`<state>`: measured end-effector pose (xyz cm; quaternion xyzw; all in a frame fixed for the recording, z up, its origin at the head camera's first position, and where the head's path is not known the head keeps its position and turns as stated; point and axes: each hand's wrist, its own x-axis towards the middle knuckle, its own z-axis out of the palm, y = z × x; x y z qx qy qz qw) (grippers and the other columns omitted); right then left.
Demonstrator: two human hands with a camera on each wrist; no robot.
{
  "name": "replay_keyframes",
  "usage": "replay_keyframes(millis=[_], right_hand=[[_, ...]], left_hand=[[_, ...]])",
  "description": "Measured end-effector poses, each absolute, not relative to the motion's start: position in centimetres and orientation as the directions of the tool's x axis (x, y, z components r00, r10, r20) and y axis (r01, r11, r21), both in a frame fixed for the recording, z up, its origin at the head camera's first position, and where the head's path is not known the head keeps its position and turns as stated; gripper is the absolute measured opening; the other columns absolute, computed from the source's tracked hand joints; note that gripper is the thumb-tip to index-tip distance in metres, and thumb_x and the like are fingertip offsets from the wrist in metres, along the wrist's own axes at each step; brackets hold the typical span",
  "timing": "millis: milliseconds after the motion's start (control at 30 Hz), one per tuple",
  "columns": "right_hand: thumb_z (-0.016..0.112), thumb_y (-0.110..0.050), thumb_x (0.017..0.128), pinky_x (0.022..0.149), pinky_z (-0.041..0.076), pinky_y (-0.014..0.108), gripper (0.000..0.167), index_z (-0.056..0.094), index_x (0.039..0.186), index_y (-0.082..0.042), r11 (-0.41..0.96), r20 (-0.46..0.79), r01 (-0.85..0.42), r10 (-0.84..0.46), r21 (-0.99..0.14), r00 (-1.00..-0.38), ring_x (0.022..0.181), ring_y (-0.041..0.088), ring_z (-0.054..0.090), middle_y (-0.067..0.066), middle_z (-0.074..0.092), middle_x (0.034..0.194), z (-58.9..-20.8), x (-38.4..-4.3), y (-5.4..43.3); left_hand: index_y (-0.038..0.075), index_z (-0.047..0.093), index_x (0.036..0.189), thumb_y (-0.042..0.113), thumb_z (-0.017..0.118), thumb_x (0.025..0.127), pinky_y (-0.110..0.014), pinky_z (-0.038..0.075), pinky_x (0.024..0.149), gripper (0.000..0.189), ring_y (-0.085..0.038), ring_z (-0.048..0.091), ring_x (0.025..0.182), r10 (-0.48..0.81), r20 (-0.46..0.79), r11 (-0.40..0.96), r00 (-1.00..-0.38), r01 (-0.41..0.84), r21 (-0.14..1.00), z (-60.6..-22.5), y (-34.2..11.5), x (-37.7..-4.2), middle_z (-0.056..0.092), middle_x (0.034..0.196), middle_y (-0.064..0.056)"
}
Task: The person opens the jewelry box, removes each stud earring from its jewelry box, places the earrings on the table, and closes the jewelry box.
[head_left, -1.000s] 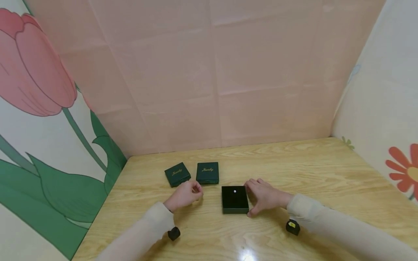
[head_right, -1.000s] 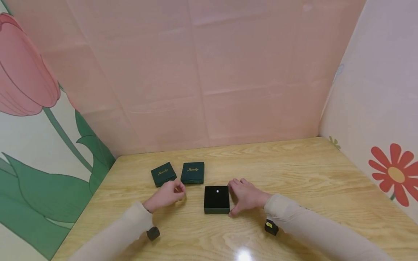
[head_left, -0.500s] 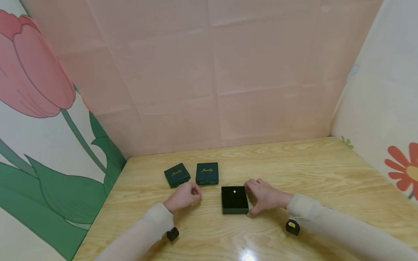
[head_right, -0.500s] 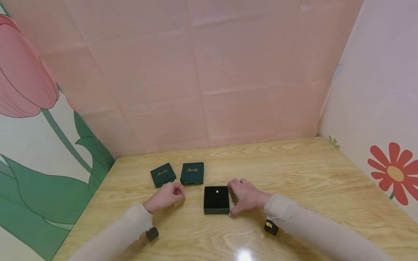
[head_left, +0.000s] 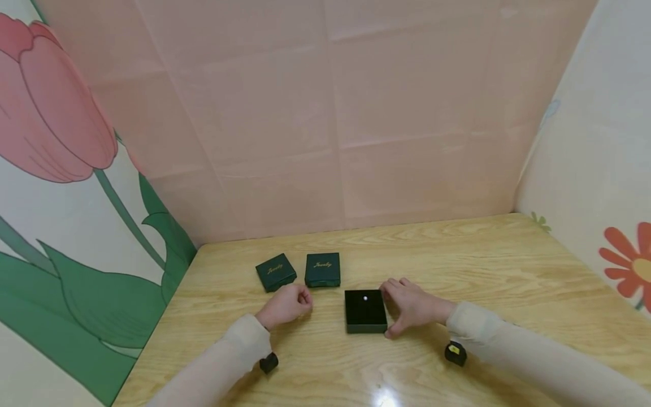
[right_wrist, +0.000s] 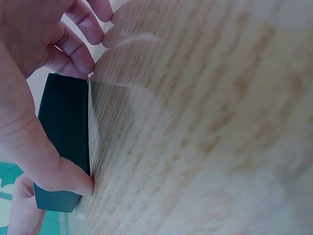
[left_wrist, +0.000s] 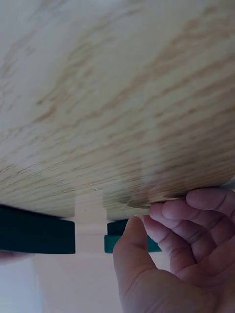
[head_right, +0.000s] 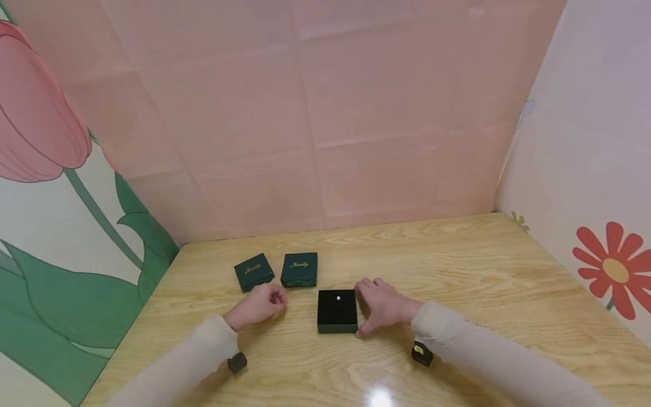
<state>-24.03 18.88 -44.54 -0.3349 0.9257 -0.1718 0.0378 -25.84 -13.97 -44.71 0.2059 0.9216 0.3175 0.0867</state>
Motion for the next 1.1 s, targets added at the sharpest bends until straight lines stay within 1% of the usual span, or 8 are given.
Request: replay_keyframes(millis=[233,533,700,833,967,1100], right_hand=[[0.086,-0.052,0.059,0.081,0.037,0.036,0.081,0.052,0.117,-0.007,0.719,0.040,-0.602,-0.630,-0.347,-0.775,0.092,0.016,0.043,-0.002,0.052,0.104,-44.5,-24.0,18.8],[0.086,-0.051,0.060,0.082,0.038,0.036,0.081,0.052,0.118,-0.006,0.720,0.028,-0.591,-0.626,-0.363,-0.780,0.092,0.016,0.043,-0.002,0.052,0.105,-44.4,-23.9,18.7],[0.086,-0.051,0.059,0.082,0.038,0.036,0.082,0.052,0.118,-0.006,0.723,0.026,-0.590,-0.625,-0.359,-0.781,0.093,0.017,0.043,-0.002,0.052,0.105,-44.5,-24.0,18.8],[0.087,-0.050,0.059,0.083,0.038,0.037,0.083,0.052,0.119,-0.006,0.733,0.019,-0.581,-0.615,-0.355,-0.788,0.093,0.017,0.043,-0.002,0.052,0.105,-44.7,-24.1,18.8],[0.087,-0.050,0.059,0.084,0.039,0.038,0.083,0.051,0.120,-0.005,0.740,0.006,-0.570,-0.609,-0.356,-0.793,0.094,0.017,0.043,-0.001,0.053,0.107,-44.5,-24.0,18.8],[0.086,-0.051,0.060,0.086,0.040,0.041,0.085,0.051,0.122,-0.004,0.747,-0.011,-0.559,-0.603,-0.361,-0.798,0.097,0.019,0.044,0.000,0.053,0.110,-44.4,-23.9,18.7]], left_hand=[[0.009,0.064,0.079,0.005,0.071,0.082,-0.022,0.042,0.056,0.008,-0.009,0.049,0.060,0.440,-0.032,0.730,-0.897,0.337,0.595,-44.6,-13.8,-25.8,0.056,0.068,0.004],[0.009,0.064,0.078,0.008,0.072,0.082,-0.022,0.041,0.055,0.009,-0.008,0.049,0.059,0.425,-0.046,0.749,-0.904,0.322,0.579,-44.3,-13.6,-25.7,0.055,0.066,0.004],[0.009,0.063,0.082,0.007,0.071,0.082,-0.024,0.042,0.054,0.008,-0.010,0.049,0.058,0.419,-0.083,0.735,-0.904,0.284,0.616,-43.8,-13.5,-25.8,0.056,0.068,0.003],[0.008,0.063,0.087,0.007,0.068,0.085,-0.027,0.043,0.055,0.006,-0.012,0.049,0.060,0.428,-0.092,0.712,-0.899,0.273,0.647,-42.6,-13.1,-26.1,0.058,0.073,0.000],[0.013,0.063,0.090,0.014,0.065,0.091,-0.028,0.045,0.060,0.003,-0.013,0.051,0.063,0.432,-0.067,0.702,-0.899,0.289,0.651,-41.1,-12.0,-26.3,0.060,0.077,0.000],[0.016,0.062,0.091,0.019,0.062,0.094,-0.028,0.047,0.064,0.004,-0.012,0.054,0.067,0.436,0.007,0.669,-0.900,0.329,0.667,-39.9,-10.4,-26.5,0.061,0.080,0.002]])
